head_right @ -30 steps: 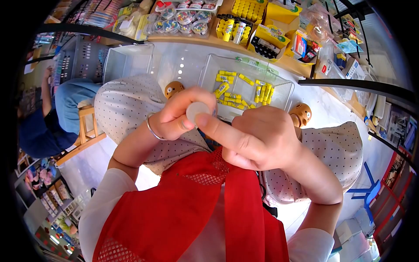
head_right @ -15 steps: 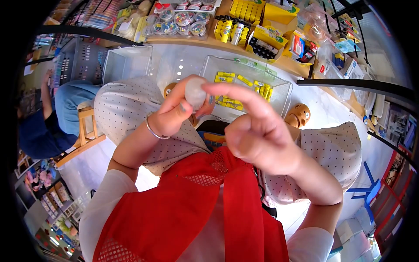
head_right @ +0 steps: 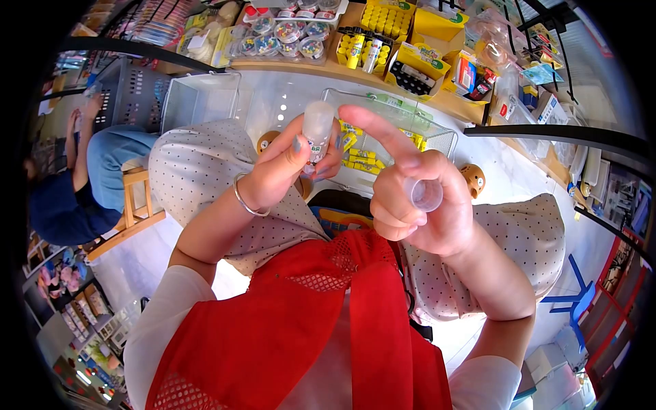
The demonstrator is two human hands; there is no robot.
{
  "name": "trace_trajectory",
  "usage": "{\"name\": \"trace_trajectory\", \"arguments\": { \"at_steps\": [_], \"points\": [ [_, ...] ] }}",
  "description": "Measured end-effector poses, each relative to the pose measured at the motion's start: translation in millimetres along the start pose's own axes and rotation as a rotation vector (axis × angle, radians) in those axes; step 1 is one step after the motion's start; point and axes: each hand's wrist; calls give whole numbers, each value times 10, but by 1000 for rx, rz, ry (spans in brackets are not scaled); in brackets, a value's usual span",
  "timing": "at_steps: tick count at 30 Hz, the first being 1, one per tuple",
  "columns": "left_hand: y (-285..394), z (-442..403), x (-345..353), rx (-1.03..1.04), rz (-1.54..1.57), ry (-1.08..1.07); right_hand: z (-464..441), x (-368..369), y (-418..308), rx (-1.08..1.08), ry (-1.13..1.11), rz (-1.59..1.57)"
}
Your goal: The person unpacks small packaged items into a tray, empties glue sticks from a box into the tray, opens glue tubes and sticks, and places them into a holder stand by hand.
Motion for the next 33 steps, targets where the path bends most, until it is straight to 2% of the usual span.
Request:
{"name": "trace_trajectory", "arguments": {
  "at_steps": [13, 16, 19, 22, 25, 31, 33],
  "points": [
    [12, 11, 4, -28, -17, -39, 24, 39, -80, -78, -13, -1],
    [-83, -36, -81, -116, 277, -126, 24, 25, -113, -139, -8, 107],
    [-94, -32, -69, -304, 742, -4, 32, 28, -133, -170, 25, 111],
    [-156, -85, -102, -289, 812, 17, 26, 9, -140, -194, 30, 109],
    [-92, -95, -38, -299, 722, 206, 14, 18, -124, -240, 171, 201],
    [-122, -120, -73, -261, 626, 327, -21, -30, -97, -187, 204, 310],
    [-197, -123, -160, -305, 556, 392, -35, 5, -57, -171, 275, 504]
  ]
}}
Point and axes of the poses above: each hand's wrist, its own z-axis away from the middle knuckle, its own x-axis out of the palm, y = z × x, and after that the axes turned 7 degrees about y, right-handed
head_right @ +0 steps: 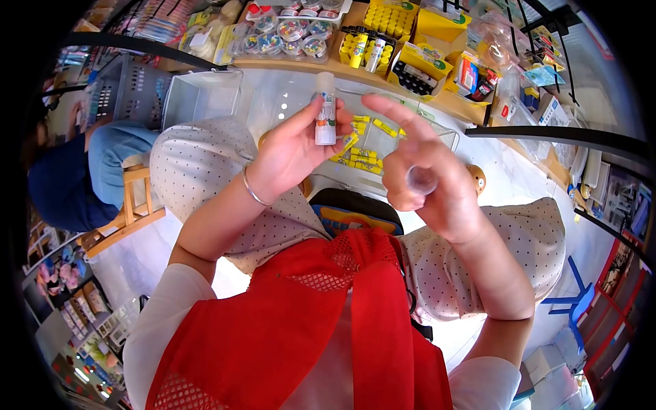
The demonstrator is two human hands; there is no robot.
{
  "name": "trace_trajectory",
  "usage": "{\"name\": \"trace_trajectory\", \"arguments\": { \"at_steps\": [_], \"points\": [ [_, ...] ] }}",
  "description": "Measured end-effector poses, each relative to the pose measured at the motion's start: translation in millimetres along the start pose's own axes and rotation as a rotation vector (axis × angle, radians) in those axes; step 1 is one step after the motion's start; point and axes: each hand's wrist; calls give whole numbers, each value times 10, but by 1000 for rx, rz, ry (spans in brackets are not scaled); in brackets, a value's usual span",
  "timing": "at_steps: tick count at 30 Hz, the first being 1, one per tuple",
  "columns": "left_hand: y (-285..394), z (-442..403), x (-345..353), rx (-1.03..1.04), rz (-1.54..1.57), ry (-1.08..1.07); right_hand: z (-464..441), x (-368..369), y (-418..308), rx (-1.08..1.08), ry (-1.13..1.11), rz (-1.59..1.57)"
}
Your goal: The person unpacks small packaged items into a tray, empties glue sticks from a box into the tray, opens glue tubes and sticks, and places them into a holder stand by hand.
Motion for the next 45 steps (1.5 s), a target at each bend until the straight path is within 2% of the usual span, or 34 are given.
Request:
{"name": "trace_trajectory", "arguments": {
  "at_steps": [1, 4, 5, 8, 9, 10, 13, 16, 18, 20, 22, 24, 26, 28, 31, 34, 37, 40, 42, 45],
  "points": [
    [-5, -26, -48, -5, -31, 41, 7, 35, 15, 2, 25, 100],
    [2, -54, -107, 28, -418, 15, 12, 41, 269, -146, -38, 338],
    [-3, -39, -85, 68, -489, 13, 26, 33, 296, -138, -34, 496],
    [-51, -13, 30, 170, -638, 1, 45, 124, 355, -485, -26, 1202],
    [-71, -17, 45, 195, -645, -7, 54, 153, 335, -477, -43, 1341],
    [-81, -16, 54, 219, -651, -15, 52, 173, 341, -519, -54, 1384],
    [-31, 0, 90, 126, -603, 40, 20, 190, 345, -642, -74, 1472],
    [53, -78, -17, 6, -329, 128, -49, 74, 363, -715, -26, 1485],
    [151, -207, -180, 32, -206, 120, -167, -188, 433, -715, 50, 1512],
    [262, -365, -391, 65, -105, 110, -369, -481, 549, -562, 231, 1528],
    [351, -439, -479, 56, -40, 126, -630, -905, 755, -315, 308, 1614],
    [387, -502, -522, 43, 0, 141, -819, -1399, 1141, -60, 304, 1476],
    [381, -570, -563, 21, 19, 166, -980, -2016, 1781, 38, 275, 1369],
    [389, -657, -607, 0, -10, 169, -1114, -2225, 2228, 345, 272, 1076],
    [415, -750, -666, -1, -21, 168, -1228, -1990, 2394, 472, 40, 891],
    [450, -747, -664, 26, -50, 125, -1358, -1858, 2679, 283, -196, 1249],
    [557, -750, -565, 10, 24, 0, -1539, -2182, 3210, -14, -368, 1418],
    [540, -713, -470, -41, -15, 81, -1439, -1840, 2829, 251, -383, 1407],
    [538, -725, -507, -68, -20, 9, -1423, -1687, 2638, 442, -335, 1376],
    [561, -697, -482, -74, -16, -7, -1378, -1638, 2572, 512, -256, 1254]
  ]
}}
Point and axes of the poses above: each hand's wrist, its own z-axis away from the middle knuckle, its own x-axis out of the palm, y = z × x, and after that the axes turned 7 degrees about y, right-handed
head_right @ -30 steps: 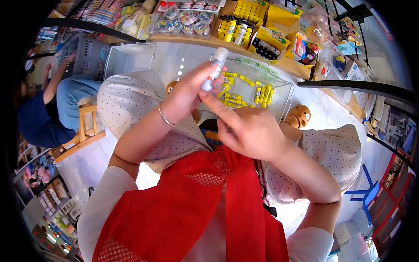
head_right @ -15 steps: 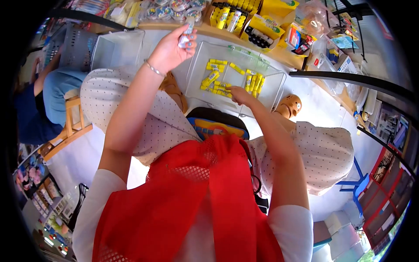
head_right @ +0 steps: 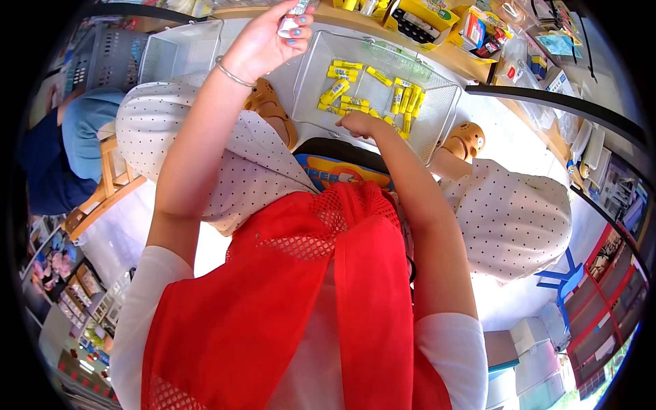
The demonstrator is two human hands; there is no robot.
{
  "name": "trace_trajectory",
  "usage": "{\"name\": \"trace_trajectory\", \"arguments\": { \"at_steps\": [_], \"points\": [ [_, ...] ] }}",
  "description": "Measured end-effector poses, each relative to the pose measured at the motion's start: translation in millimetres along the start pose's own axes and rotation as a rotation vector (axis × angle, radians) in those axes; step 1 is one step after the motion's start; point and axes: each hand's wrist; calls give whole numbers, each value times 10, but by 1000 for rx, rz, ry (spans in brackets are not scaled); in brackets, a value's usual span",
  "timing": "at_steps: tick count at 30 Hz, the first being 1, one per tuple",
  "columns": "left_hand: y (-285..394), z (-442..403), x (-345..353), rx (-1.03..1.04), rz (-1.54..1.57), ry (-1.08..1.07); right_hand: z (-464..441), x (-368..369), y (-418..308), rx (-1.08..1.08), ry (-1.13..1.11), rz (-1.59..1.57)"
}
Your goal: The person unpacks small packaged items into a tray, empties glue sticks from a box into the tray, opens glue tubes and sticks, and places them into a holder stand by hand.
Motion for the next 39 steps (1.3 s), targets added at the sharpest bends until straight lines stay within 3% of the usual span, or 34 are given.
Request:
{"name": "trace_trajectory", "arguments": {
  "at_steps": [4, 11, 13, 17, 19, 21, 25, 27, 30, 33, 37, 39],
  "points": [
    [8, 23, 19, 11, 4, 54, 82, -57, -20, 65, -25, -141],
    [24, 21, 16, 36, 40, -75, 143, -59, 78, -198, -9, 213],
    [25, 32, 28, 34, -16, -13, 181, -73, 84, -179, -10, 226],
    [-2, 52, 78, 23, -9, 32, 372, -86, 76, -369, -2, 552],
    [-166, -112, -194, 50, -14, -58, 455, -90, 81, -353, -1, 526],
    [-229, 21, 42, 82, -8, 52, 650, -267, -168, 84, -156, 219],
    [-322, 57, 130, 279, -136, -4, 1131, -571, -427, -196, 349, 120],
    [-331, 163, 248, 356, -182, -119, 1530, -864, -976, -101, 359, -183],
    [-358, 296, 413, 430, -237, -245, 1874, -1066, -1365, -267, 602, -264],
    [-405, 397, 553, 439, -196, -286, 1980, -1044, -1593, -346, 694, -661],
    [-476, 445, 624, 486, -249, -289, 1990, -872, -1918, -619, 824, -659],
    [-485, 434, 624, 599, -379, -293, 2009, -890, -1883, -548, 829, -655]
  ]
}}
Point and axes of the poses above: each hand's wrist, its own z-axis away from the middle knuckle, its own x-axis out of the palm, y = z × x, and after that the axes turned 7 degrees about y, right-handed
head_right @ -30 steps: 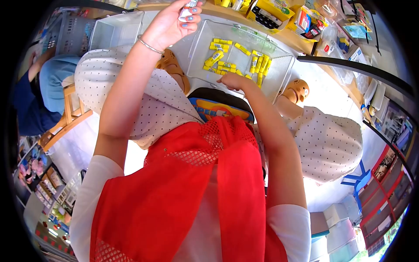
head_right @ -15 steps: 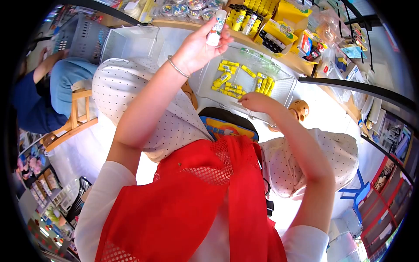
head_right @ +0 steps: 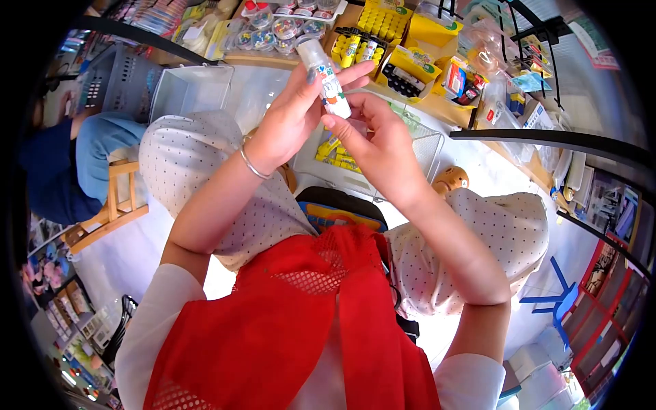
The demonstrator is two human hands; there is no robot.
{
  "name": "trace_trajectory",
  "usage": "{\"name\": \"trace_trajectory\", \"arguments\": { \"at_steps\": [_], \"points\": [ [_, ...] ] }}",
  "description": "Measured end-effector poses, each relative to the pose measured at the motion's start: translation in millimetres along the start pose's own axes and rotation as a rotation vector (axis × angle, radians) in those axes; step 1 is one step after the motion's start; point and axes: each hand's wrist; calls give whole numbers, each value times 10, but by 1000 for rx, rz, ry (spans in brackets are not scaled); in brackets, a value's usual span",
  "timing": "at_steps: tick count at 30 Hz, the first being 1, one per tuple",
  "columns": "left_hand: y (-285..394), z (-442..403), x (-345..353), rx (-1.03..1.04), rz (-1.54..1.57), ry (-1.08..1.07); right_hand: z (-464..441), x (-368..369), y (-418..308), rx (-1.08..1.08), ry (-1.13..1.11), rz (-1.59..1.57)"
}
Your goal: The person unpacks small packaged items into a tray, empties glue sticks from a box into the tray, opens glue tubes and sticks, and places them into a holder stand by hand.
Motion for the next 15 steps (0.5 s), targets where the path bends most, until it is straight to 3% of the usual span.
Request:
{"name": "trace_trajectory", "arguments": {
  "at_steps": [6, 9, 12, 15],
  "points": [
    [10, 74, -23, 53, -135, 2, 80, 15, -22, 211, -7, -174],
    [-25, 126, -49, 28, -111, -20, 106, 12, -25, 192, -53, -154],
    [36, 176, -1, 24, -90, -53, 126, -69, 12, 338, -201, -329],
    [79, 170, 2, 33, -94, -92, 81, -97, 58, 724, -494, -1181]
  ]
}}
Point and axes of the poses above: each hand's wrist, its own z-axis away from the middle knuckle, its own x-axis out of the palm, y = z × x, and after that the axes turned 7 degrees about y, right-handed
